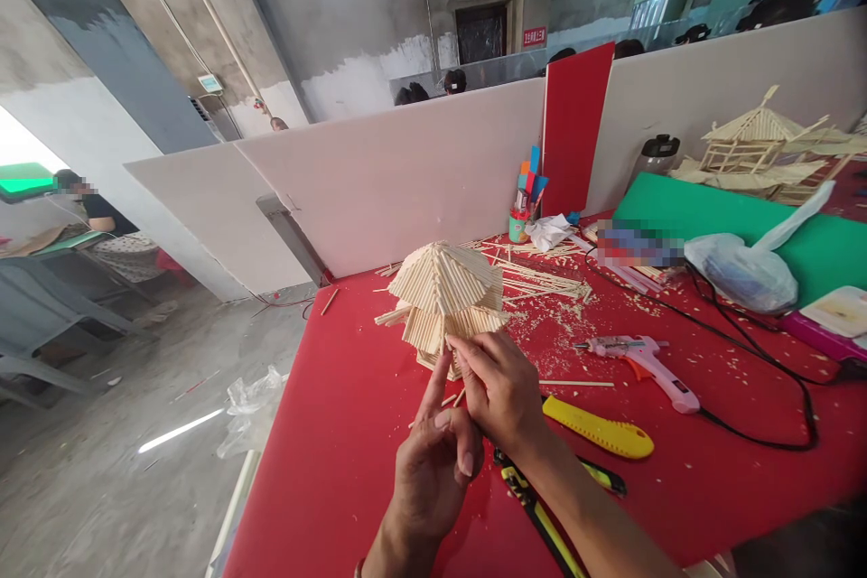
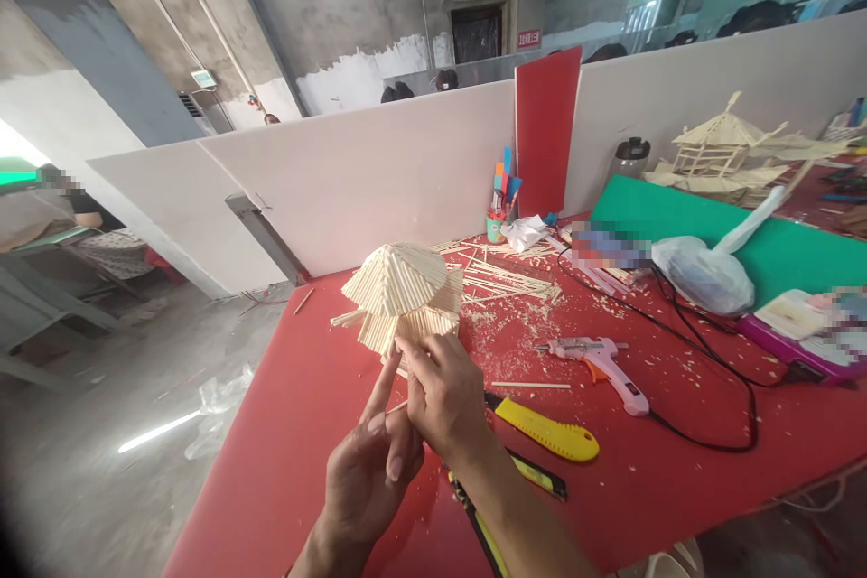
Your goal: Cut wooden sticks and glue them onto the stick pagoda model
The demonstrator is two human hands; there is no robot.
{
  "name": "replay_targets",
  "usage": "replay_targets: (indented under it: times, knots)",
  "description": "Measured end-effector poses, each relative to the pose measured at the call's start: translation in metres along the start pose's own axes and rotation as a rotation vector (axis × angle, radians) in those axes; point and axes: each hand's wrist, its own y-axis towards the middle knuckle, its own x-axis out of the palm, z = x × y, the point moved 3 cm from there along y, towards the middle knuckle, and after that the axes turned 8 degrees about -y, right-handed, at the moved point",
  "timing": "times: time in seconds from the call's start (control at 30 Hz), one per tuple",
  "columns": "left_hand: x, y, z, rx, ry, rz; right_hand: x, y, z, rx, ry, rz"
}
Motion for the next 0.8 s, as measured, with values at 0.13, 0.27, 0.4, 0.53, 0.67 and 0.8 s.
replay_targets:
  times: [0.13, 0.27, 0.4, 0.53, 0.67, 0.8]
  knots:
    - [-0.002, -0.001, -0.001, -0.004, -0.01, 0.011, 0.0, 0.0, 0.0, -0.001, 0.004, -0.004]
    - [-0.003, 0.0, 0.0, -0.012, -0.013, 0.015, -0.001, 0.001, -0.001, -0.006, 0.008, 0.004]
    - [-0.002, 0.001, 0.0, -0.009, -0.023, 0.032, -0.003, 0.001, -0.003, -0.002, -0.011, 0.017]
    - [-0.004, 0.0, -0.002, -0.002, -0.011, 0.073, -0.006, 0.0, -0.006, -0.02, -0.054, 0.055]
    - [-0.007, 0.0, -0.002, 0.018, -0.002, 0.118, -0.008, -0.002, -0.008, -0.029, -0.07, 0.062]
    - [-0.008, 0.001, -0.003, -0.019, -0.021, 0.133, -0.014, -0.008, -0.01, -0.005, -0.004, 0.063]
